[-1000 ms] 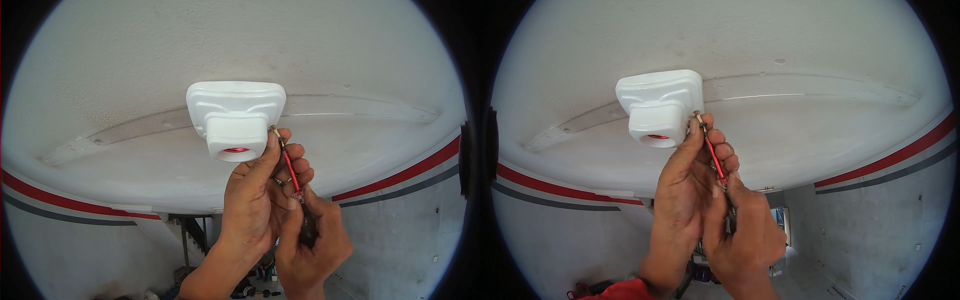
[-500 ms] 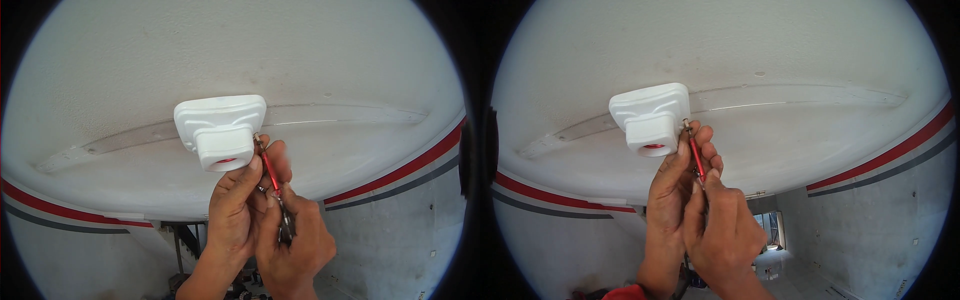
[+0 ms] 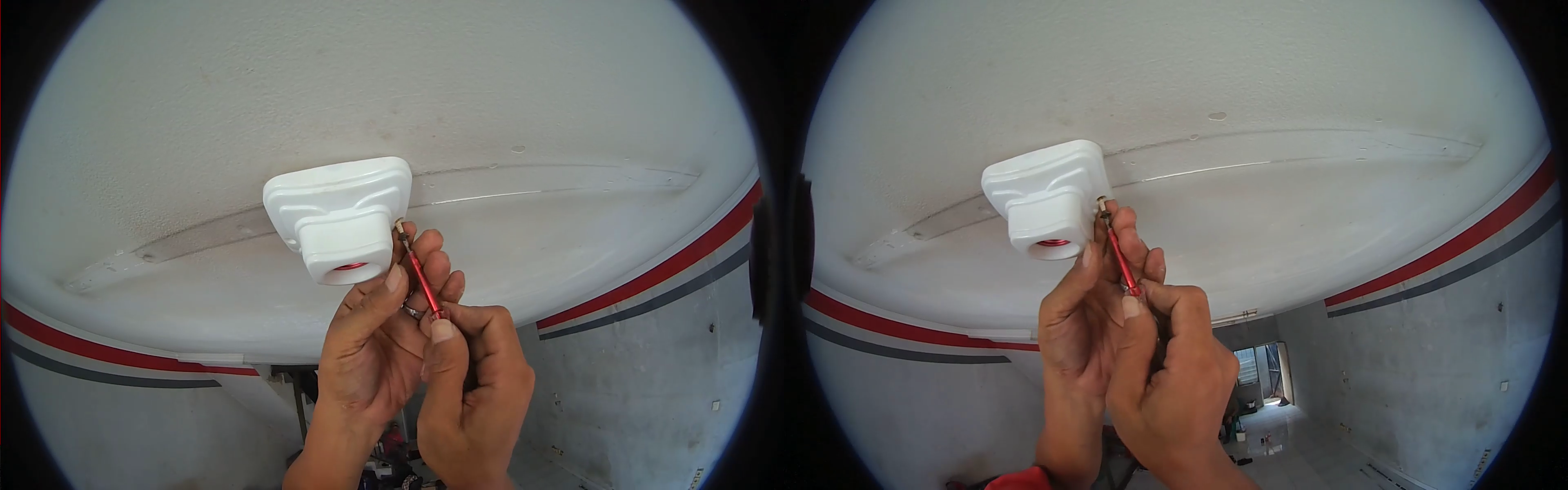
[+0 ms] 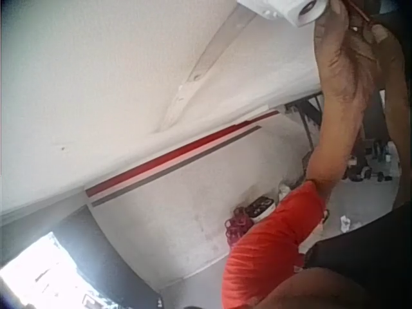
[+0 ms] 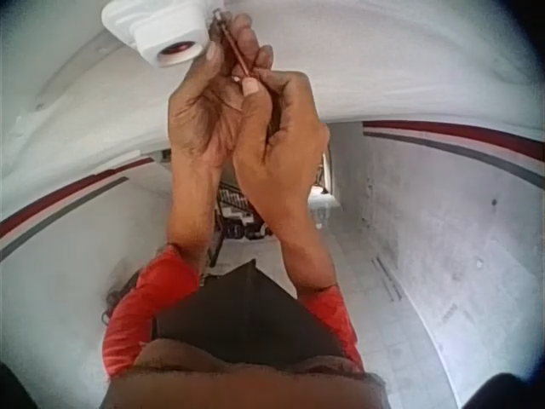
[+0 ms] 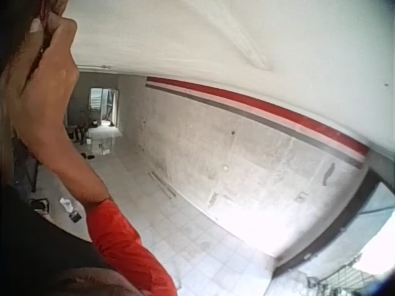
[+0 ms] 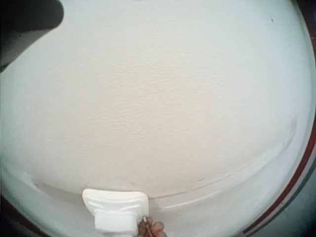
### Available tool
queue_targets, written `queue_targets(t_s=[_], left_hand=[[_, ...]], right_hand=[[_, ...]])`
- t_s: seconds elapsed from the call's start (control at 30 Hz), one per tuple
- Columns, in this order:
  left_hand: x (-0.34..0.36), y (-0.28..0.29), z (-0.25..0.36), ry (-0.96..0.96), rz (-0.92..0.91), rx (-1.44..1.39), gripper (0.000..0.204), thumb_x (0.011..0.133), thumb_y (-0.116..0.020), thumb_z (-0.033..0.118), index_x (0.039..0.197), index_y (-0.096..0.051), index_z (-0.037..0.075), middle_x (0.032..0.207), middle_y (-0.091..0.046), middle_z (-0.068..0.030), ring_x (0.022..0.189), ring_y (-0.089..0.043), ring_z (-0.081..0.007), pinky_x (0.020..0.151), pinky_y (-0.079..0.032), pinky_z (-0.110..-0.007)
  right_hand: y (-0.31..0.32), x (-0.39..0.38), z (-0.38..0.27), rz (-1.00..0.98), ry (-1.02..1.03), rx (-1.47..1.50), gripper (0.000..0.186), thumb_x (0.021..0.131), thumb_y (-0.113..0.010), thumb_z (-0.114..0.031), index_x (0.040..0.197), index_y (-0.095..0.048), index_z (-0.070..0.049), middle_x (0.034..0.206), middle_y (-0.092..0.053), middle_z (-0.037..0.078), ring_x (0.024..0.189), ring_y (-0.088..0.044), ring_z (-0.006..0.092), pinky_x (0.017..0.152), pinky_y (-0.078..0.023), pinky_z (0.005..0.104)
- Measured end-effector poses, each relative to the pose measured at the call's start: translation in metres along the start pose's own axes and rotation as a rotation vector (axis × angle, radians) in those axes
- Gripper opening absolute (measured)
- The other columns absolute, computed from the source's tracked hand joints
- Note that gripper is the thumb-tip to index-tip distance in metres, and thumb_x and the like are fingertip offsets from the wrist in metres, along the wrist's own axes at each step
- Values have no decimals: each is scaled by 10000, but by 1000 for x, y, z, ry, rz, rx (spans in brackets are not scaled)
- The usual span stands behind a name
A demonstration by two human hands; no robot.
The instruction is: Fixing a light fixture on the ceiling using a screwdriver and installing a light bulb.
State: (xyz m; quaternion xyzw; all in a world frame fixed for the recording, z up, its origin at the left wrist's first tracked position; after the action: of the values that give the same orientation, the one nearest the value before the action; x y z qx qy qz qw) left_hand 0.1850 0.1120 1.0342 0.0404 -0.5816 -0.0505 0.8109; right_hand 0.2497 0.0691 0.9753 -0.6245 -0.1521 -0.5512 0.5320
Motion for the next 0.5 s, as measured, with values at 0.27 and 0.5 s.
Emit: queue_targets(t_s=[0.27,0.5], left_hand=[[3,4,-6,-22,1,18,311,930,-543,88,1238,-505,67,1134,-638,-68,983,-647,-132,971,-489,-334],[3,-1,1,-14,47,61,248,917,-575,100,1161,-548,69,1041,-648,-38,898,-660,-110,922,-514,-310]], right_hand=[[-1,0,2,-148,-376,420,157,960,-494,-127,924,-509,25,656,-560,36,534,-490,64,488,-403,227],[7,4,-10,-301,-818,1039,151,984,-459,-143,954,-471,5,661,-496,8,529,-418,31,439,-335,201]])
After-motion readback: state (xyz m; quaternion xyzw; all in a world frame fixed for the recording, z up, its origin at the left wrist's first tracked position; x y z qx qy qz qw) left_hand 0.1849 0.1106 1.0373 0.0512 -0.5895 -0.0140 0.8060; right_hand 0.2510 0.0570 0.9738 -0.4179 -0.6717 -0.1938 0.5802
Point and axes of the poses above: each hand's wrist, its own x-axis towards the middle knuckle, its own y-axis out of the back of the hand, z = x × y, the point moved 2 cm from there along x, towards the middle knuckle
